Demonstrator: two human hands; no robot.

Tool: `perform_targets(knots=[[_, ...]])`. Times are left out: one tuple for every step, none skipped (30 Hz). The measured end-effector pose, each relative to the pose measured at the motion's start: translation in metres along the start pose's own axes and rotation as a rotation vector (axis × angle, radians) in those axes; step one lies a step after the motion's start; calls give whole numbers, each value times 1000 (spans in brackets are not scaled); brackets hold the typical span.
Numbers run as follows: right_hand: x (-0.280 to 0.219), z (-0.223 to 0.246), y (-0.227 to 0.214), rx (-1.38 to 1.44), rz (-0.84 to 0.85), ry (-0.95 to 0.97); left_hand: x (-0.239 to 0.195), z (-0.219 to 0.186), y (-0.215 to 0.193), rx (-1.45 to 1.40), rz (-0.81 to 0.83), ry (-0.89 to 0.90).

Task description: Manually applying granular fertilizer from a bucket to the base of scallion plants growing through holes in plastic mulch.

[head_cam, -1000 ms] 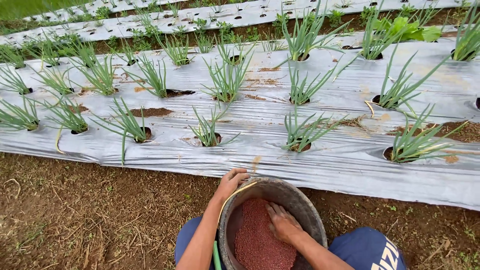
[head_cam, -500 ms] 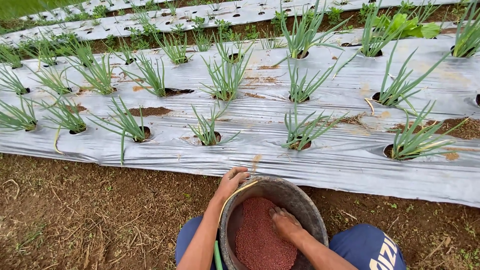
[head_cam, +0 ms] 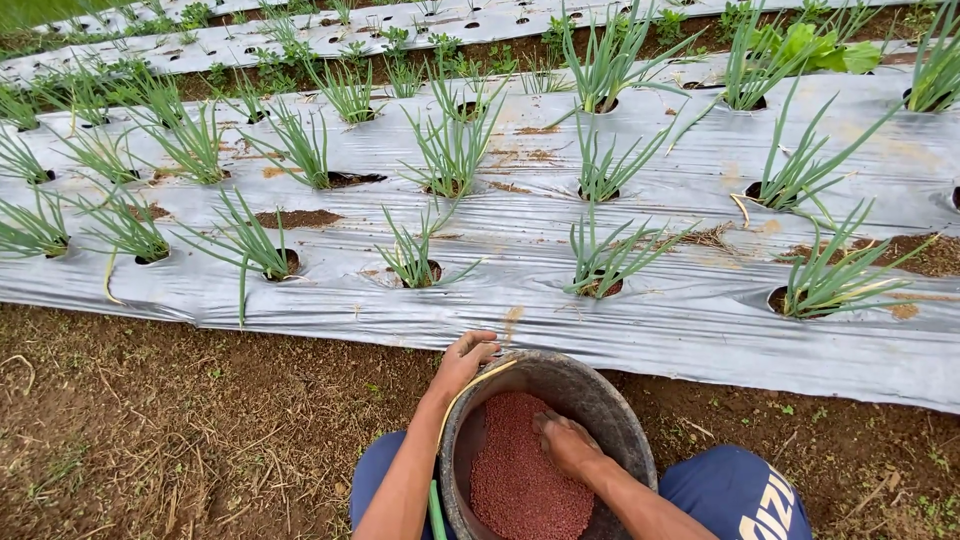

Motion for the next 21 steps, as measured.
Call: perform_targets(knots=[[0,2,-1,151,-39,49,1,1,0,-14,1,3],[0,4,-1,302,-77,97,1,2,0,-27,2,5],[17,-12,9,301,-76,97,0,1,-1,-28,1,4],[33,-28,19,102,-106,-52,-1,0,-1,-27,2,1],[50,-43,28,-98,-135,-200,-2,-1,0,-27,4,-3],[49,-41,27,-98,-135,-199,-1,0,0,-27,4,-3],[48,-40,26,-154,-66,-134,1,0,0,-23,3,-10],[47,-39,26,-210,4,-70,2,2,-1,-20,1,-18],[46,-39,26,-210,5,-70,0,0,-1,-20,1,-19],[46,-39,25,-246,25,-66,-2,-1,-1,-16,4,-14],[45,-39,24,-281,45,-63,-4,-3,-1,-12,6,-10],[45,-38,24,-281,46,-64,-4,-3,-1,-12,5,-10],[44,-37,24,-305,51,-62,-5,-3,-1,-18,6,-12],[44,-36,23,-328,54,-61,-5,-3,0,-24,7,-13],[42,-33,22,-328,54,-62,-6,-6,0,-24,7,-12],[40,-31,21,-323,67,-47,-8,-8,0,-5,2,-22],[38,-28,21,-319,81,-32,-10,-9,0,13,-2,-31],[41,-27,22,-318,81,-33,-8,-7,-1,13,-2,-31],[44,-27,23,-291,104,-1,-5,-5,-2,10,0,-24],[46,-28,24,-265,128,31,-3,-2,-2,5,2,-18],[43,-24,27,-265,129,31,-6,-3,-2,5,2,-19]])
Point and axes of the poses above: each hand's wrist, its own x-axis towards the middle knuckle, its own y-axis out of the palm, z = x × y, the point moved 1 cm from there along x, towards the middle knuckle, and after that the axes turned 6 degrees about -y, right-handed, at the moved point
